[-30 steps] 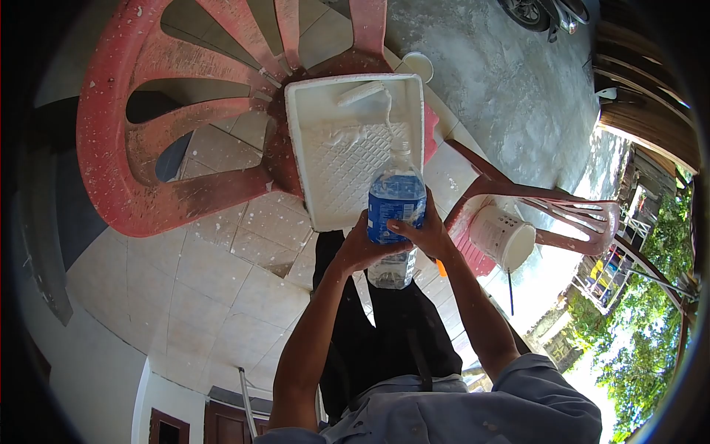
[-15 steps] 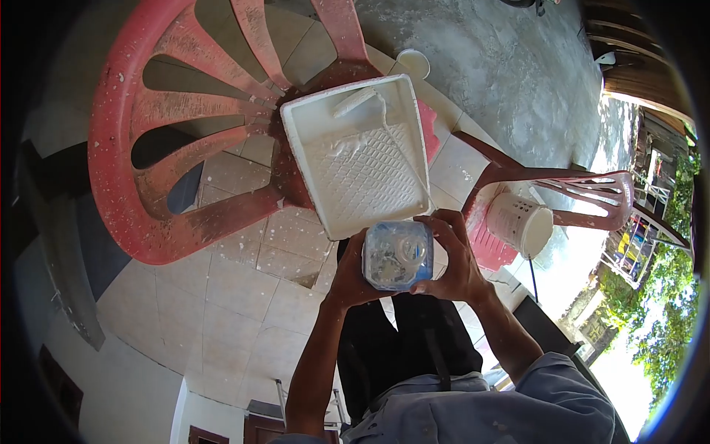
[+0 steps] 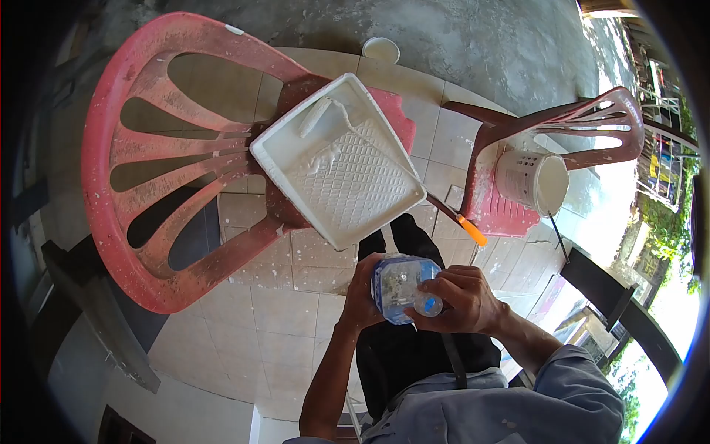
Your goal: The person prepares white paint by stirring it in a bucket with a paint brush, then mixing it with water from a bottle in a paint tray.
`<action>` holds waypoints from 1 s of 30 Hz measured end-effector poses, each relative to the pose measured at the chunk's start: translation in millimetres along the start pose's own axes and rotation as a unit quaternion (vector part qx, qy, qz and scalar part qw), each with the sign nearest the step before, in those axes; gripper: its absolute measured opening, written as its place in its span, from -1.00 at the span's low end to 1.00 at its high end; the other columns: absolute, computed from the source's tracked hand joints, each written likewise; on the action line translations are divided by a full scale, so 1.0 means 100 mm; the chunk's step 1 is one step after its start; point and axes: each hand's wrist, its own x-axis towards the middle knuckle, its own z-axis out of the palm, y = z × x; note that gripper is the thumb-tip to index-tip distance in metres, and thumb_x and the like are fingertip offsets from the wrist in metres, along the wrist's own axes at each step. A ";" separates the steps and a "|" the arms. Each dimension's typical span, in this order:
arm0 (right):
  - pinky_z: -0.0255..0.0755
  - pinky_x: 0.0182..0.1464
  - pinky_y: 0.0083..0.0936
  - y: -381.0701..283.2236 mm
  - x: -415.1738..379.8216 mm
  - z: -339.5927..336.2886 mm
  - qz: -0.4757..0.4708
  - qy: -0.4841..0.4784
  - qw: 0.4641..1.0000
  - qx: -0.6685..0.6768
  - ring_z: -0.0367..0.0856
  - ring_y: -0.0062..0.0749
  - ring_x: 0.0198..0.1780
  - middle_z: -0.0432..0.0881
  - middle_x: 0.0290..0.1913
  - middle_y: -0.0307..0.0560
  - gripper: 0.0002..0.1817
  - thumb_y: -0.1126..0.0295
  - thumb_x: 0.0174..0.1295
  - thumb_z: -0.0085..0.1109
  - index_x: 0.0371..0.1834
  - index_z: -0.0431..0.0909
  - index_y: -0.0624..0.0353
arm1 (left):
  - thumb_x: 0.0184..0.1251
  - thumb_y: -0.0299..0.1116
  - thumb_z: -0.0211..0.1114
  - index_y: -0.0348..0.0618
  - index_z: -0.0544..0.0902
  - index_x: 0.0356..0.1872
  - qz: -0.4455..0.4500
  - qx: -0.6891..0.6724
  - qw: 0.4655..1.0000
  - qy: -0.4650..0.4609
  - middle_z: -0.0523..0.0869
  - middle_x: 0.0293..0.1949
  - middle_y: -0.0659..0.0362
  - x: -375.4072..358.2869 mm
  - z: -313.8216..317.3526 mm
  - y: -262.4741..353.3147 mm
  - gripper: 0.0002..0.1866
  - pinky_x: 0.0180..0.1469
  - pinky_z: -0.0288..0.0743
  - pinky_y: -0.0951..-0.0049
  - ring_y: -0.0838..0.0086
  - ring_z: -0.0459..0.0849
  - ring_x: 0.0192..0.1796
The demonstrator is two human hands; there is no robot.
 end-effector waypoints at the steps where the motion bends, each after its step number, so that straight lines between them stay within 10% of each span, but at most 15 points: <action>1: 0.50 -0.50 -0.44 0.01 -0.07 -0.01 -0.005 0.003 1.000 0.006 0.67 -0.29 -0.54 0.66 -0.51 -0.10 -0.63 0.26 -0.01 0.54 -0.31 0.52 0.18 | -0.31 -0.12 0.73 -0.10 0.30 0.36 0.016 0.021 1.000 -0.006 0.46 0.24 -0.05 0.00 0.03 -0.03 0.09 0.32 0.41 0.14 0.03 0.48 0.30; 18: 0.44 -0.55 -0.46 0.47 -1.91 -0.20 0.042 0.025 0.999 0.013 0.57 -0.39 -0.60 0.54 -0.58 -0.21 -0.69 0.37 0.03 0.50 -0.28 0.54 0.21 | -0.28 0.01 0.70 -0.05 0.09 0.47 -0.019 0.260 0.934 -0.246 0.22 0.41 -0.17 0.13 0.72 0.05 0.25 0.50 0.11 -0.04 -0.08 0.10 0.53; 30: 0.57 -0.45 -0.29 1.52 -3.37 0.06 0.309 0.115 0.943 -0.044 0.68 -0.11 -0.50 0.64 -0.52 -0.02 -0.71 0.30 0.06 0.41 -0.24 0.54 0.16 | 0.27 0.08 0.37 -0.12 -0.01 0.49 -0.307 0.185 0.895 0.266 0.21 0.41 -0.16 0.05 -0.06 -0.83 -0.03 0.34 0.30 -0.07 0.06 0.29 0.42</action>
